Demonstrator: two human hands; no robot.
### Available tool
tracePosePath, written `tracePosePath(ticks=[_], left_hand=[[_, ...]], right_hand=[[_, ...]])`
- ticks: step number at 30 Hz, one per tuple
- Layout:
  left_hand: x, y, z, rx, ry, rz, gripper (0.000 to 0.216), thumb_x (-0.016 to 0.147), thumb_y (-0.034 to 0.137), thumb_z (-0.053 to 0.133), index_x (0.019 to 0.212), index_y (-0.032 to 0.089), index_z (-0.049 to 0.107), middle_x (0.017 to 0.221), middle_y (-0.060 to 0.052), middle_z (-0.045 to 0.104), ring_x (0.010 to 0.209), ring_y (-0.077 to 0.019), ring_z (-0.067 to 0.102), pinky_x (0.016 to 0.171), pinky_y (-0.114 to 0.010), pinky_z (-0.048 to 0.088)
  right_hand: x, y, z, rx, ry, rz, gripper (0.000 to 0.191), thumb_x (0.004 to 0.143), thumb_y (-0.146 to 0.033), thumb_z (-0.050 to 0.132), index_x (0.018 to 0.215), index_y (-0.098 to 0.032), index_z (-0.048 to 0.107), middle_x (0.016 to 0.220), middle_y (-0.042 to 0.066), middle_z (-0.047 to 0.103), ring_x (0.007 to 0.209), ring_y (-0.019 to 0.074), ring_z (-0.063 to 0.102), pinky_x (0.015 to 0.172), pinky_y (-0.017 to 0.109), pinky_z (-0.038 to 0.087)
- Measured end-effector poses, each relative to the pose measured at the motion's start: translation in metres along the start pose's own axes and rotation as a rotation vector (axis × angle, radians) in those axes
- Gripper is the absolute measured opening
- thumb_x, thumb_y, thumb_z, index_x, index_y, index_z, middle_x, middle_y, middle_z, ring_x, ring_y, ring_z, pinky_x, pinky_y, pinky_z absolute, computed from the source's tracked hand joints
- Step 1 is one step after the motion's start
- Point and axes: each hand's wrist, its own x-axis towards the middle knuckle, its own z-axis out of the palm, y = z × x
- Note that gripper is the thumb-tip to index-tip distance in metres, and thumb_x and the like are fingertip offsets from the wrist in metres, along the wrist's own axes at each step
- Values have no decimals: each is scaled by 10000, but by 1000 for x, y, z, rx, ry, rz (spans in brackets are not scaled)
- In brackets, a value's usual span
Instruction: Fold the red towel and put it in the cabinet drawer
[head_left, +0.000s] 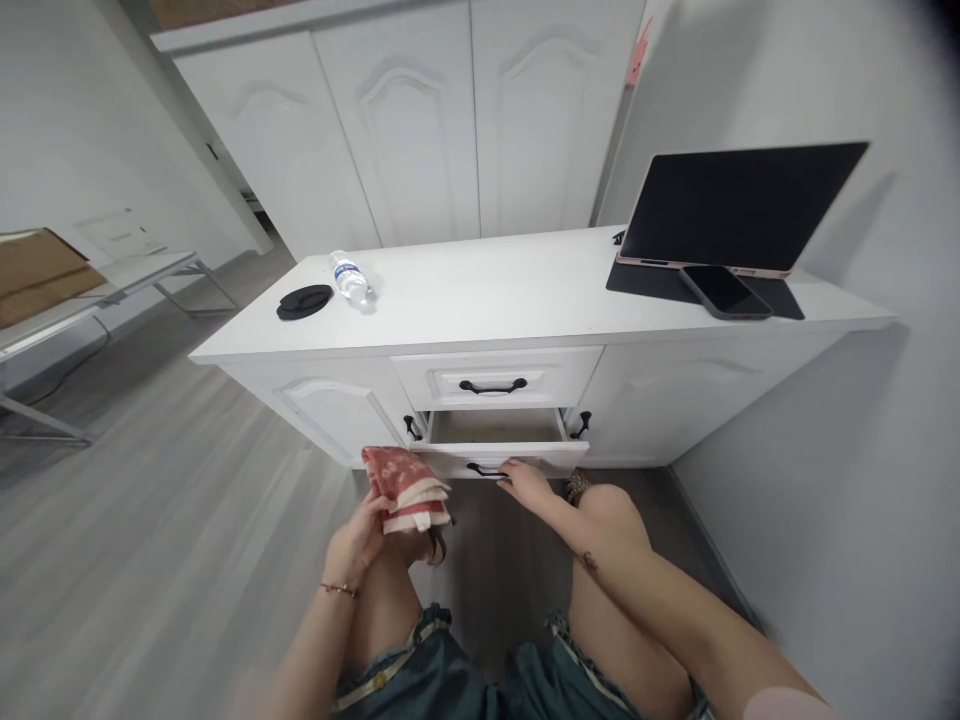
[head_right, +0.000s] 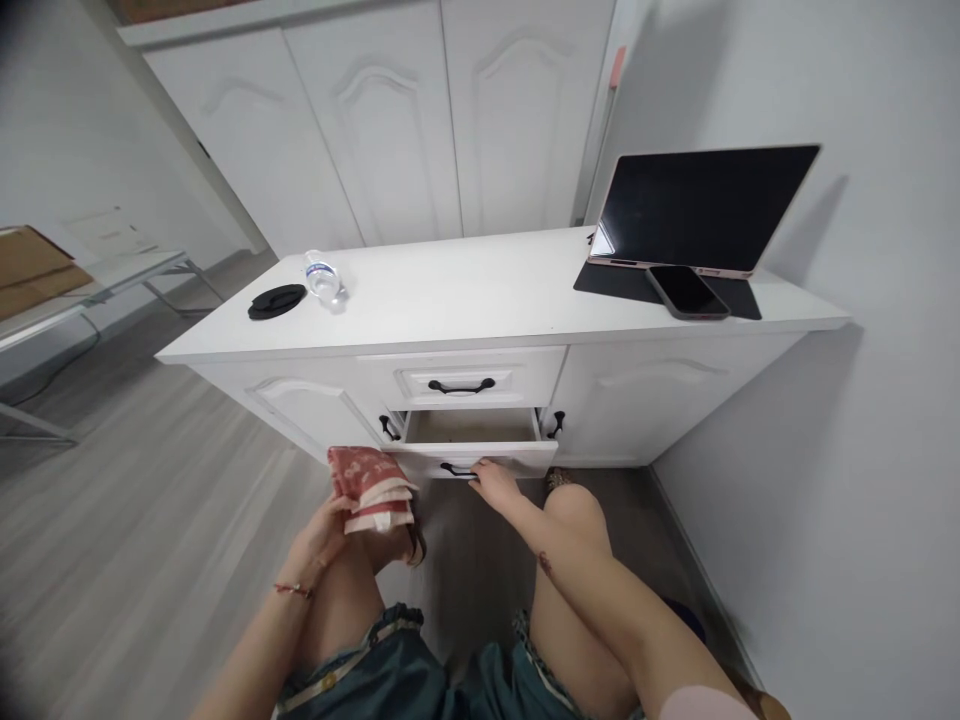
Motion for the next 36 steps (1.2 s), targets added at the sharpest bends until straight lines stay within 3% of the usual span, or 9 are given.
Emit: tracePosePath(ticks=[7, 14, 20, 27, 36], left_hand=[[-7, -23, 4, 130, -69, -6, 330, 562, -15, 531, 715, 260, 630, 626, 48, 631, 522, -127, 558, 518, -220, 429], [-5, -27, 22, 2, -93, -39, 383, 578, -30, 500, 780, 268, 631, 574, 26, 590, 617, -194, 617, 575, -267, 471], [-4, -29, 24, 25, -42, -8, 349, 566, -38, 489, 705, 256, 614, 628, 32, 619, 543, -148, 567, 563, -246, 461], [-5, -29, 25, 52, -36, 0, 343, 558, -17, 496, 711, 258, 634, 654, 17, 625, 582, -164, 568, 578, -258, 453], [-15, -22, 31, 162, 11, 25, 231, 537, 51, 522, 638, 237, 615, 556, 41, 526, 473, -115, 447, 497, -236, 352]], right_hand=[[10, -9, 11, -3, 65, 93, 159, 850, -282, 586, 879, -206, 723, 1012, 99, 687, 901, 239, 653, 760, 293, 463], [26, -5, 12, 40, 116, 149, 154, 832, -265, 611, 898, -196, 733, 1043, 109, 686, 892, 238, 660, 775, 303, 469], [43, 1, 7, 73, 140, 161, 164, 839, -227, 591, 888, -189, 743, 1011, 104, 697, 908, 230, 656, 796, 285, 464], [68, 13, 7, 92, 180, 180, 181, 844, -222, 575, 903, -200, 744, 1022, 92, 701, 916, 222, 653, 800, 269, 466], [92, 20, 2, 107, 198, 205, 177, 837, -221, 587, 914, -180, 741, 1036, 106, 693, 913, 222, 655, 815, 273, 469]])
